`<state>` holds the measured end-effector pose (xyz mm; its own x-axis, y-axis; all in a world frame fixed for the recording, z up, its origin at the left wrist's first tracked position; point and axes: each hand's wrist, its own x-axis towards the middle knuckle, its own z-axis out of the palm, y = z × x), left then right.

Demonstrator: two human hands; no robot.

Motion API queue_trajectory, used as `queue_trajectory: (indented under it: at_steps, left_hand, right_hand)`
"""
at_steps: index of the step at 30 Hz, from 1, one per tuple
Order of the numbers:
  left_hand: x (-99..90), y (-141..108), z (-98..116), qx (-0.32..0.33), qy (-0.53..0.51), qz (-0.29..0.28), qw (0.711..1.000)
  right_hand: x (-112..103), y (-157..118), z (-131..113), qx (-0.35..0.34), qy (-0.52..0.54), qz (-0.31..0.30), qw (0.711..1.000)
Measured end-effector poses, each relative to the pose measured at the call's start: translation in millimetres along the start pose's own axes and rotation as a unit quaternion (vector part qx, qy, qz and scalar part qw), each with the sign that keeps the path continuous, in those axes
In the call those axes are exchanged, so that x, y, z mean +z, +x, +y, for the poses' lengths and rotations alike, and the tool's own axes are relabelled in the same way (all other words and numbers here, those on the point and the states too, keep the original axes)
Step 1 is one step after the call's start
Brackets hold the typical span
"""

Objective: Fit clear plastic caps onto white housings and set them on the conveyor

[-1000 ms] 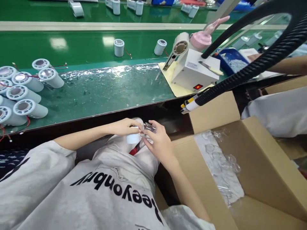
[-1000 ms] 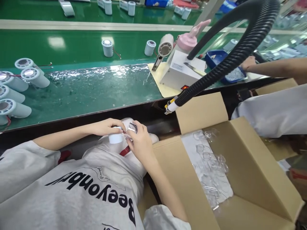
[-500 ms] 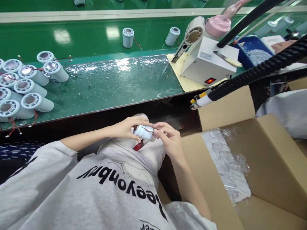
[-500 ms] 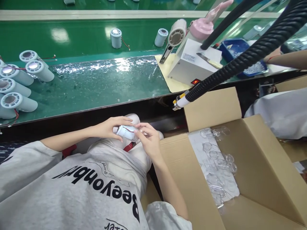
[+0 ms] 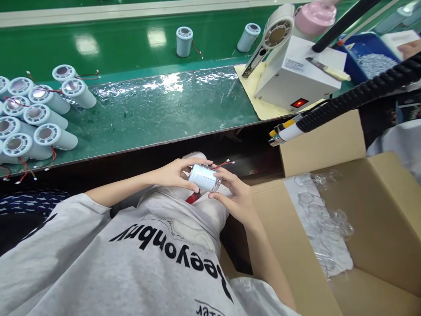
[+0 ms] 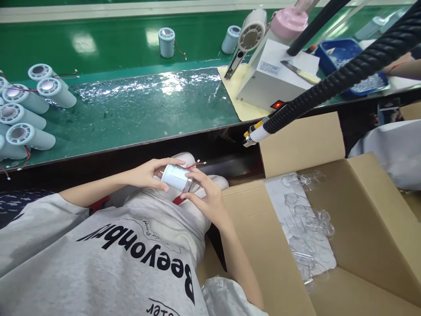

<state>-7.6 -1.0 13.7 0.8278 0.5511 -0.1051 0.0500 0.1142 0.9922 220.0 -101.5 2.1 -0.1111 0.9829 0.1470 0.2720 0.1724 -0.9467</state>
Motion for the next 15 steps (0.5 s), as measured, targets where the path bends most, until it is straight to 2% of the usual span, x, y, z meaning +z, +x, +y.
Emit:
queue_trajectory:
  at_steps: [8,15]
  left_hand:
    - [-0.4,-1.2,6.2,0.042,0.016,-0.023,0.999]
    - [-1.6,0.5,6.2,0.1,0.076,-0.034,0.992]
  right_hand:
    - [2.1,-1.3,-1.5,0.049,0.083,0.014,0.995]
    - [4.4,-6.2,-2.1,0.035,0.092,0.03,0.995]
